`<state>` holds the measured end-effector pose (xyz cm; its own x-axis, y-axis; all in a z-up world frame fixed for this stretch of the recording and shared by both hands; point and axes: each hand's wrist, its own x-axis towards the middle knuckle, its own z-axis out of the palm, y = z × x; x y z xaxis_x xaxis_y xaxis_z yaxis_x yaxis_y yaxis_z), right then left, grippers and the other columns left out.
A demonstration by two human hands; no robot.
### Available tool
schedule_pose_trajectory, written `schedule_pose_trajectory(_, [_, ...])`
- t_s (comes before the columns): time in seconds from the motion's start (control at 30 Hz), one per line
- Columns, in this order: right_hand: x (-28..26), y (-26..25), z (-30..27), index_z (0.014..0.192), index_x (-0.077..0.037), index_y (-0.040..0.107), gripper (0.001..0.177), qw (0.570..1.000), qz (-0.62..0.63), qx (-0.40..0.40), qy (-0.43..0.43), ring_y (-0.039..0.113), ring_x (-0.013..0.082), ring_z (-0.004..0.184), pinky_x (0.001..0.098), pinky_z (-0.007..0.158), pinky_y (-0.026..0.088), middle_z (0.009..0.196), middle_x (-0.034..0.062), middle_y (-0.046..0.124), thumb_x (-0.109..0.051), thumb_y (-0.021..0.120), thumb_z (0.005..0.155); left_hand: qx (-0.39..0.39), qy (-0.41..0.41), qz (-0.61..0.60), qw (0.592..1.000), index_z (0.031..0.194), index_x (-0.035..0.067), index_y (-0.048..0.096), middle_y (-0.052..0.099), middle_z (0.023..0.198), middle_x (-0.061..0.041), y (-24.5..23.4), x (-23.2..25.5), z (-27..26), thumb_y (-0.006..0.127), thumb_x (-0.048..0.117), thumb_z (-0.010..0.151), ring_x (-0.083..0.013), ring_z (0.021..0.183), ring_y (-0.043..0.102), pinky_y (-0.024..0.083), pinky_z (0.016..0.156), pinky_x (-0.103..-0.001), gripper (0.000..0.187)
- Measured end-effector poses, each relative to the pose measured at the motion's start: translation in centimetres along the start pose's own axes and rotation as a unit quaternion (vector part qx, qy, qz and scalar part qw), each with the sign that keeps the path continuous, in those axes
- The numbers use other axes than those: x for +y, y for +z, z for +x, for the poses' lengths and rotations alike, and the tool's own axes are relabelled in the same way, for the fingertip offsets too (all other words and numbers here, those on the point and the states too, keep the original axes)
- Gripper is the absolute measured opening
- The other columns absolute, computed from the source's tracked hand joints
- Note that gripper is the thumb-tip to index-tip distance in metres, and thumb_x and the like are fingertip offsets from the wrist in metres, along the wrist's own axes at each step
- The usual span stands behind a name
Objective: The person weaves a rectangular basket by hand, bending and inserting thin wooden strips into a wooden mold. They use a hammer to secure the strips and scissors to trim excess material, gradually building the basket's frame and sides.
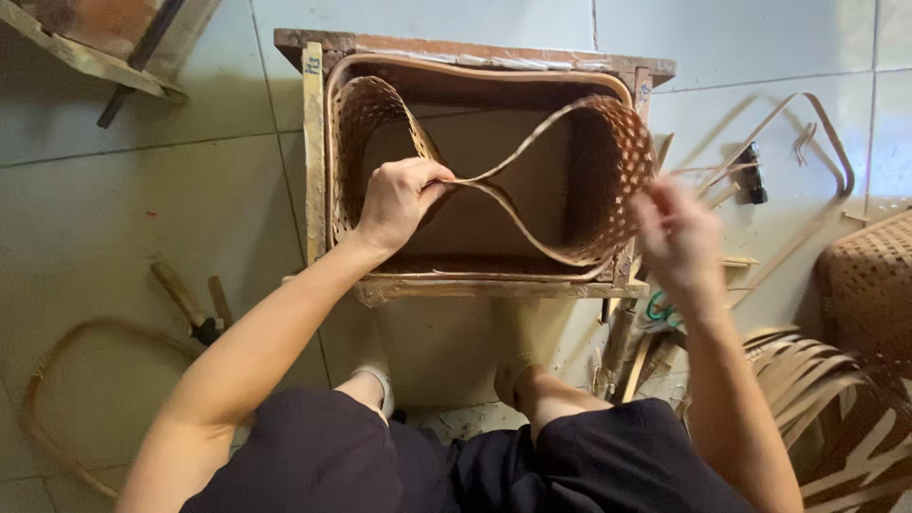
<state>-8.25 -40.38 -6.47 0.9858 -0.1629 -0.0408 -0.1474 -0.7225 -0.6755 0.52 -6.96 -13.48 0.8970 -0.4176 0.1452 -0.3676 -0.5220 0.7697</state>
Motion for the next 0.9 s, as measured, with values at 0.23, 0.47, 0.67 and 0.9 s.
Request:
schedule_pose_trajectory(0.23, [2.2, 5.4, -0.3, 0.1, -0.002, 0.067, 0.013, 0.992, -0.122, -0.021, -0.008, 0.07, 0.0417, 0.078, 0.0494, 0.069, 0.054, 0.085, 0.0245, 0.07, -0.012, 0.059, 0.105, -0.023, -0.001, 0.068, 0.997, 0.091, 0.008, 0.077, 0.074, 0.083, -0.011, 1.0, -0.1, 0.2, 0.08, 0.012, 0.085, -0.0292, 0.077, 0.072, 0.056, 0.067, -0.04, 0.008])
schedule_pose_trajectory(0.47, [4.3, 9.6, 2.7, 0.097, 0.0, 0.064, 0.009, 0.978, -0.2, -0.024, -0.046, 0.069, 0.046, 0.081, 0.0535, 0.071, 0.056, 0.087, 0.025, 0.07, 0.001, 0.055, 0.094, -0.033, -0.02, 0.112, 0.993, 0.091, 0.008, 0.075, 0.074, 0.082, -0.009, 3.9, -1.7, 1.3, 0.08, 0.016, 0.088, -0.0249, 0.074, 0.073, 0.058, 0.066, -0.038, 0.009])
schedule_pose_trajectory(0.67, [6.6, 11.9, 3.3, 0.096, -0.002, 0.061, 0.005, 0.934, -0.354, -0.028, -0.04, 0.074, 0.0358, 0.074, 0.0431, 0.062, 0.061, 0.089, 0.0183, 0.072, 0.0, 0.06, 0.091, -0.059, -0.061, 0.116, 0.99, 0.151, 0.01, 0.057, 0.078, 0.093, -0.008, 3.5, -0.6, 1.5, 0.072, 0.023, 0.094, -0.0242, 0.078, 0.075, 0.06, 0.071, -0.036, 0.06])
schedule_pose_trajectory(0.9, [5.6, 12.5, 3.5, 0.096, 0.003, 0.062, 0.011, 0.871, -0.482, -0.051, -0.077, 0.074, 0.0236, 0.065, 0.0323, 0.051, 0.061, 0.084, 0.0144, 0.069, -0.007, 0.064, 0.093, -0.253, -0.013, 0.021, 0.967, 0.146, 0.022, 0.055, 0.076, 0.121, -0.013, 1.2, 2.9, -1.8, 0.059, 0.051, 0.101, -0.0281, 0.104, 0.073, 0.056, 0.099, -0.039, 0.054])
